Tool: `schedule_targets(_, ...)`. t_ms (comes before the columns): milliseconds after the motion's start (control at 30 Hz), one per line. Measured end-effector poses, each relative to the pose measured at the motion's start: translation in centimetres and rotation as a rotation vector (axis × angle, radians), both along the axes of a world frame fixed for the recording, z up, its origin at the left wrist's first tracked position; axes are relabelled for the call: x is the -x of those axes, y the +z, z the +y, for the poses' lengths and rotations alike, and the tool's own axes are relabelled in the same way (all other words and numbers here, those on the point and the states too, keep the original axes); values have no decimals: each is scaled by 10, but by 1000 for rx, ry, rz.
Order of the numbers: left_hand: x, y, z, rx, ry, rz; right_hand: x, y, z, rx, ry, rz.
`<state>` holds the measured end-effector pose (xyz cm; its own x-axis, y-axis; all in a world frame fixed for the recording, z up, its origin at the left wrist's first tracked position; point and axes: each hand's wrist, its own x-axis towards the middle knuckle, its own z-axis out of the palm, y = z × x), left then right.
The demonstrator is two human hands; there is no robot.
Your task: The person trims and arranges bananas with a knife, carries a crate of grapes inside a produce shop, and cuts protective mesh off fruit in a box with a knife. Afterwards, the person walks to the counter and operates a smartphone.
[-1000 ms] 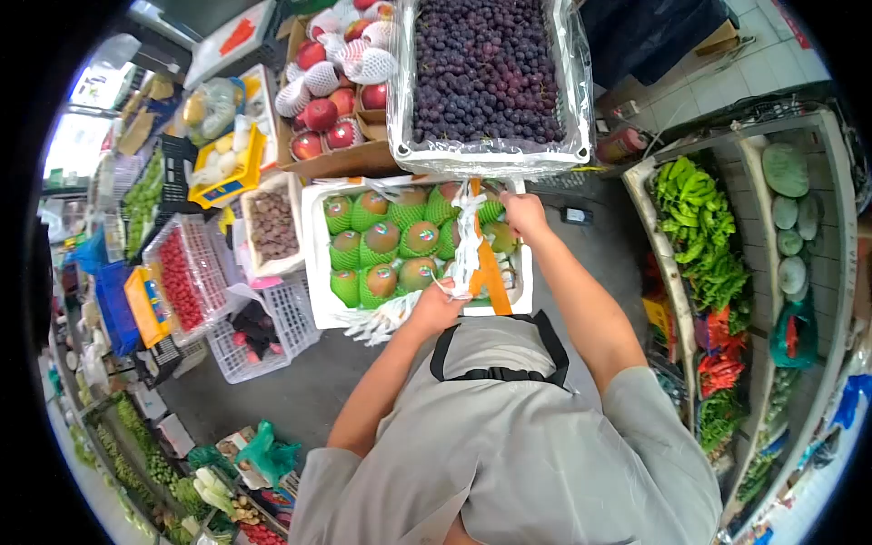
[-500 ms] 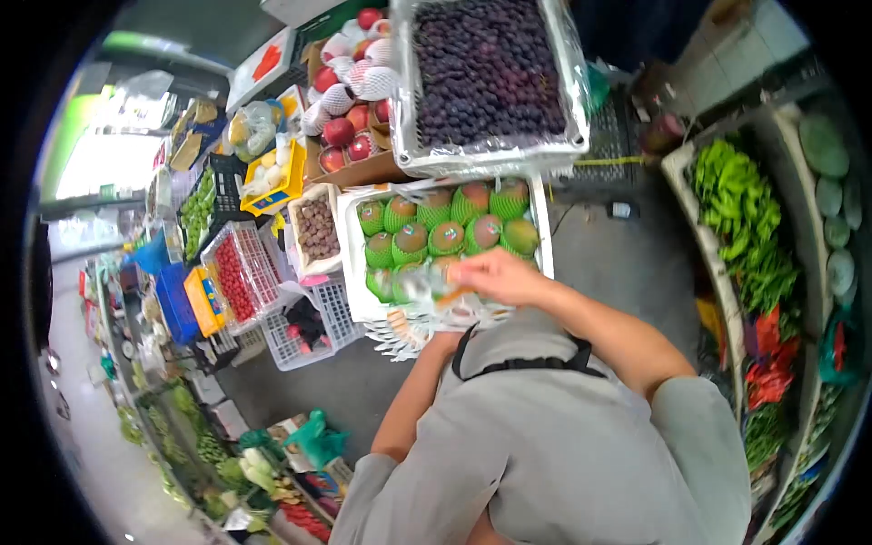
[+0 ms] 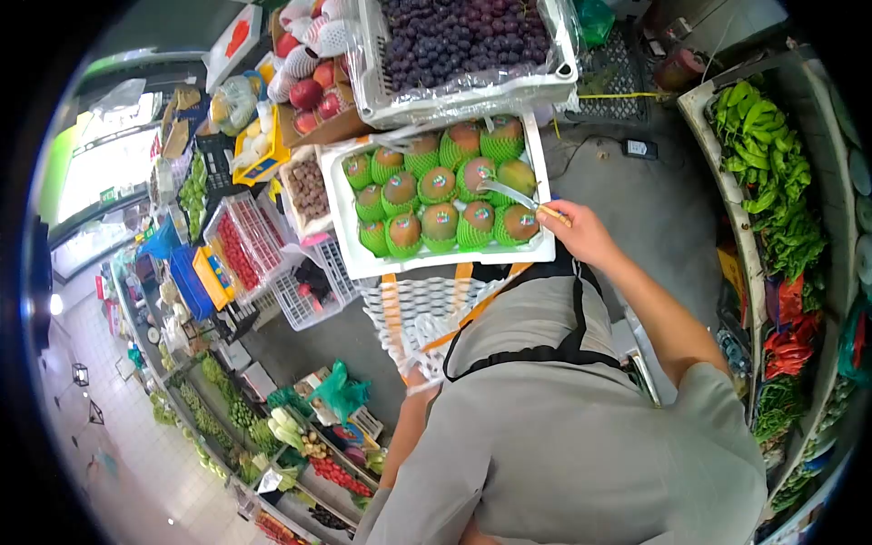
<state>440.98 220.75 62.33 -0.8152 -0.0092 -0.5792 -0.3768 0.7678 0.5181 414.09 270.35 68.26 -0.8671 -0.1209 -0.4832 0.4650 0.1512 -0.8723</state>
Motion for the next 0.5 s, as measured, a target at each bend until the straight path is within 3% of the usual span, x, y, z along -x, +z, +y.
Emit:
schedule_targets(33,-1,22,10,47,-48,19,-4,-7,2,-27,6,-3)
schedule_targets(67,31,82,48,94,-95,39,-5,-9,3,-27,52,-9)
schedule_targets(167,11,49,34,191,-16,-118,-12,-12,3,-131,178,92)
schedule_targets(233,-6,17,16,181,19,-90,-18,1,4,-164,206,122)
schedule_targets(333,-5,13,2,172,10,25,-34,4,2,-322,302,180)
schedule_targets(400,-7,9,-13,296,-308,100,-51,-7,1,-468,447,332)
schedule_targets(500,-13,3,-19,265,-268,172,-75,-15,-13,-616,449,328)
